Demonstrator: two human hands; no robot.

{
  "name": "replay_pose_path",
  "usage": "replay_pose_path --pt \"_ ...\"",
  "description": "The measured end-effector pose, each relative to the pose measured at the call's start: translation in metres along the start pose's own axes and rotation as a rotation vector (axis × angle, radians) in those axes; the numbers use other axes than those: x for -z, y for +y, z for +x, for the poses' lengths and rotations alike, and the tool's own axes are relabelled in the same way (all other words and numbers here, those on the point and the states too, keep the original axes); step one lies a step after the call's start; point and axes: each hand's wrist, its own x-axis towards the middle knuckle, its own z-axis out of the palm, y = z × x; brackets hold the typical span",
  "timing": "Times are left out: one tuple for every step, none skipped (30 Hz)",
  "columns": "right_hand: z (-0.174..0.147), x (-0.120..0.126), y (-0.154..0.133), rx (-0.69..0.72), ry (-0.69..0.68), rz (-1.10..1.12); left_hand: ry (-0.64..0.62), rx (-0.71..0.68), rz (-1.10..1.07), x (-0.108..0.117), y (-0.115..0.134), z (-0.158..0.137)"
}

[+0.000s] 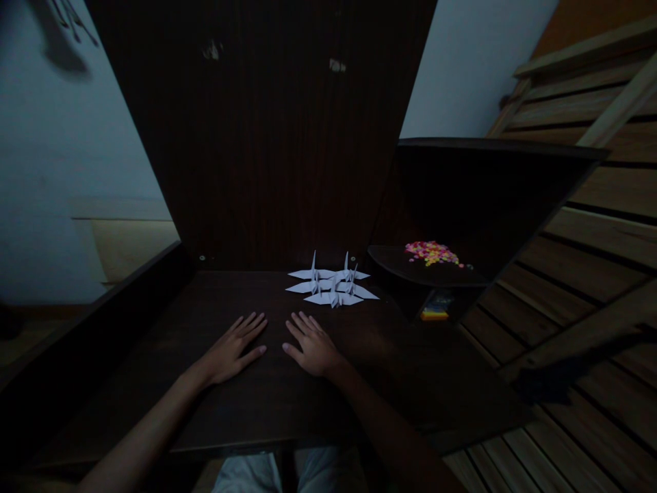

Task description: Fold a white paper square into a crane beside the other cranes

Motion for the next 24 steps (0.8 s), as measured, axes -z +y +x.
replay_pose_path --pt "0.0000 -0.0002 0.0002 0.002 0.001 -0.001 0.002 0.003 -0.002 -0.0002 -0.0002 0.0000" --pt "0.0001 -0.0004 0.0004 0.002 0.000 -0.002 0.003 0.005 -0.005 -0.0004 -0.0004 0.0001" --pt "0.0002 -0.0007 0.0008 0.003 -0.002 -0.004 0.005 0.005 -0.007 -0.0006 -0.0007 0.0003" --pt "0.0004 -0.0010 0.0011 0.004 -0.003 -0.006 0.008 0.003 -0.008 -0.0009 -0.0010 0.0004" --pt "0.0005 -0.0012 0.0014 0.005 -0.004 -0.006 0.011 -0.002 -0.008 -0.0010 -0.0011 0.0005" --pt "0.0006 -0.0013 0.0017 0.006 -0.005 -0.006 0.014 -0.008 -0.009 -0.0010 -0.0012 0.0006" --pt "0.0007 -0.0012 0.0017 0.007 -0.007 -0.005 0.014 -0.011 -0.010 -0.0008 -0.0010 0.0006" --pt "0.0006 -0.0011 0.0017 0.007 -0.009 -0.004 0.010 -0.010 -0.011 -0.0005 -0.0007 0.0006" --pt "0.0006 -0.0008 0.0015 0.008 -0.012 -0.003 0.002 -0.004 -0.012 0.0000 -0.0002 0.0006" --pt "0.0005 -0.0005 0.0012 0.008 -0.012 -0.002 -0.009 0.004 -0.013 0.0005 0.0004 0.0005" --pt "0.0003 -0.0002 0.0009 0.007 -0.011 0.000 -0.019 0.012 -0.013 0.0009 0.0010 0.0004" --pt "0.0002 0.0002 0.0006 0.005 -0.010 0.002 -0.027 0.020 -0.014 0.0013 0.0015 0.0003" --pt "0.0001 0.0006 0.0004 0.003 -0.010 0.004 -0.031 0.025 -0.014 0.0015 0.0018 0.0001" --pt "0.0001 0.0010 0.0001 0.001 -0.013 0.005 -0.030 0.025 -0.015 0.0015 0.0018 0.0000" --pt "0.0001 0.0014 -0.0001 -0.002 -0.018 0.005 -0.025 0.021 -0.016 0.0014 0.0016 -0.0002" --pt "0.0001 0.0018 -0.0003 -0.005 -0.025 0.005 -0.017 0.014 -0.016 0.0011 0.0012 -0.0003" --pt "0.0002 0.0022 -0.0005 -0.006 -0.030 0.005 -0.008 0.006 -0.016 0.0008 0.0007 -0.0003" --pt "0.0002 0.0027 -0.0007 -0.008 -0.034 0.005 0.001 -0.003 -0.016 0.0005 0.0001 -0.0003" --pt "0.0002 0.0031 -0.0009 -0.009 -0.035 0.005 0.007 -0.009 -0.016 0.0002 -0.0003 -0.0002" --pt "0.0002 0.0035 -0.0011 -0.010 -0.034 0.007 0.009 -0.010 -0.015 0.0000 -0.0007 -0.0001" --pt "0.0002 0.0039 -0.0012 -0.012 -0.032 0.009 0.007 -0.008 -0.015 -0.0002 -0.0010 0.0001" --pt "0.0001 0.0042 -0.0013 -0.011 -0.030 0.011 0.004 -0.005 -0.015 -0.0005 -0.0012 0.0002" --pt "0.0002 0.0045 -0.0013 -0.011 -0.028 0.012 0.001 -0.003 -0.016 -0.0008 -0.0014 0.0004" --pt "0.0002 0.0046 -0.0013 -0.010 -0.026 0.011 0.000 -0.003 -0.016 -0.0011 -0.0016 0.0005"
